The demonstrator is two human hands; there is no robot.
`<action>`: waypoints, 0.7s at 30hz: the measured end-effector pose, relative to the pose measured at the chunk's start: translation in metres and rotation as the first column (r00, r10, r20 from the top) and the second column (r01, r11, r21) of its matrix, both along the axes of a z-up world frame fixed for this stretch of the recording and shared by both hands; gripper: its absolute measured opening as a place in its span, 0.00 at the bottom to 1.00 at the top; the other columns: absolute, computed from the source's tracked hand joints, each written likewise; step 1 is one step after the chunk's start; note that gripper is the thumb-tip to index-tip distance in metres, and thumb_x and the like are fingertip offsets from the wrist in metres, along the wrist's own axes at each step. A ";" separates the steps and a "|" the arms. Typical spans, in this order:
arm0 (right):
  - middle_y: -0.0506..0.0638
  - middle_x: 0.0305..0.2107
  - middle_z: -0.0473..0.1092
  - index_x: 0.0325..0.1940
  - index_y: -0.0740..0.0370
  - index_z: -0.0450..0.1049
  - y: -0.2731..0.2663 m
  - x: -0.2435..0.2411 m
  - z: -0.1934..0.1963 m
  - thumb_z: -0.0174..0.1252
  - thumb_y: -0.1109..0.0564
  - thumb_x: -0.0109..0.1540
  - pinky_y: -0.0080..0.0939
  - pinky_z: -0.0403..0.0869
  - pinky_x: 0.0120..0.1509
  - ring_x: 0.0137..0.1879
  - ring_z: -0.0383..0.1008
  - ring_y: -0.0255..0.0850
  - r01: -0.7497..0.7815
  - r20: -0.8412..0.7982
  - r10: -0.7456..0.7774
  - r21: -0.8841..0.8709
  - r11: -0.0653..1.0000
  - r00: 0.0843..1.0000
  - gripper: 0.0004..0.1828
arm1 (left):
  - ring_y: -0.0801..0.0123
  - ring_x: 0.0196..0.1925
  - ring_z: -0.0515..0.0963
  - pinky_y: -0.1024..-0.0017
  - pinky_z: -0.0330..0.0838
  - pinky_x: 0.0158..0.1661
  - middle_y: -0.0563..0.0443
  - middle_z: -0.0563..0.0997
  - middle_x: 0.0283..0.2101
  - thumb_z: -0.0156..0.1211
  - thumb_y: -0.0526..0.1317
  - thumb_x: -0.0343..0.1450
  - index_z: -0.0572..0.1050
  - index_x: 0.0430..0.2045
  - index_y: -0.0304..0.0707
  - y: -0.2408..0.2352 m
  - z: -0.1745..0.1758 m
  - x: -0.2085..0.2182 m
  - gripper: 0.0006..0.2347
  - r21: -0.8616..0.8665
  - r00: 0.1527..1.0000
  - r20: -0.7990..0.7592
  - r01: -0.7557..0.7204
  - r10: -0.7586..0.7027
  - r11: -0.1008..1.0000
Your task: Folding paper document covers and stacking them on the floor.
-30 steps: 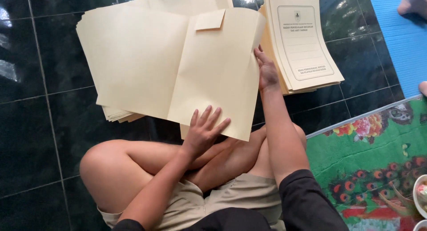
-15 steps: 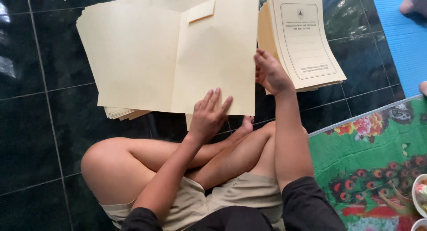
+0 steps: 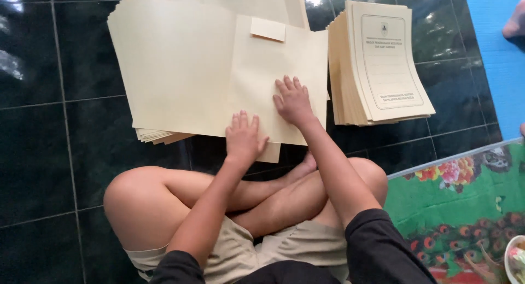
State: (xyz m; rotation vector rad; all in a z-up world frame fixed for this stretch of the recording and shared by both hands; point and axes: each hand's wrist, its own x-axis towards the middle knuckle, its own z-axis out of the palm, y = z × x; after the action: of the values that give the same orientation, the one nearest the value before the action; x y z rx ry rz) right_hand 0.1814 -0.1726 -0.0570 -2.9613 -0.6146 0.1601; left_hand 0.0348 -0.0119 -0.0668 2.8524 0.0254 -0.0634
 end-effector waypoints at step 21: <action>0.68 0.77 0.39 0.82 0.52 0.48 0.096 0.131 -0.017 0.45 0.33 0.73 0.84 0.40 0.77 0.81 0.37 0.70 0.262 -0.023 -0.263 0.202 0.944 0.965 0.39 | 0.56 0.43 0.73 0.51 0.68 0.45 0.51 0.69 0.38 0.51 0.60 0.72 0.76 0.56 0.53 0.024 0.010 0.057 0.23 -0.249 0.998 -0.038 -0.048 0.039 0.967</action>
State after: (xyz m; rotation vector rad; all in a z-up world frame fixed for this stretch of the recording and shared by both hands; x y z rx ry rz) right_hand 0.3126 -0.0770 -0.0739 -2.8072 -0.2155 0.0615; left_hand 0.0915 0.0126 -0.0571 2.5976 0.0811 -0.0975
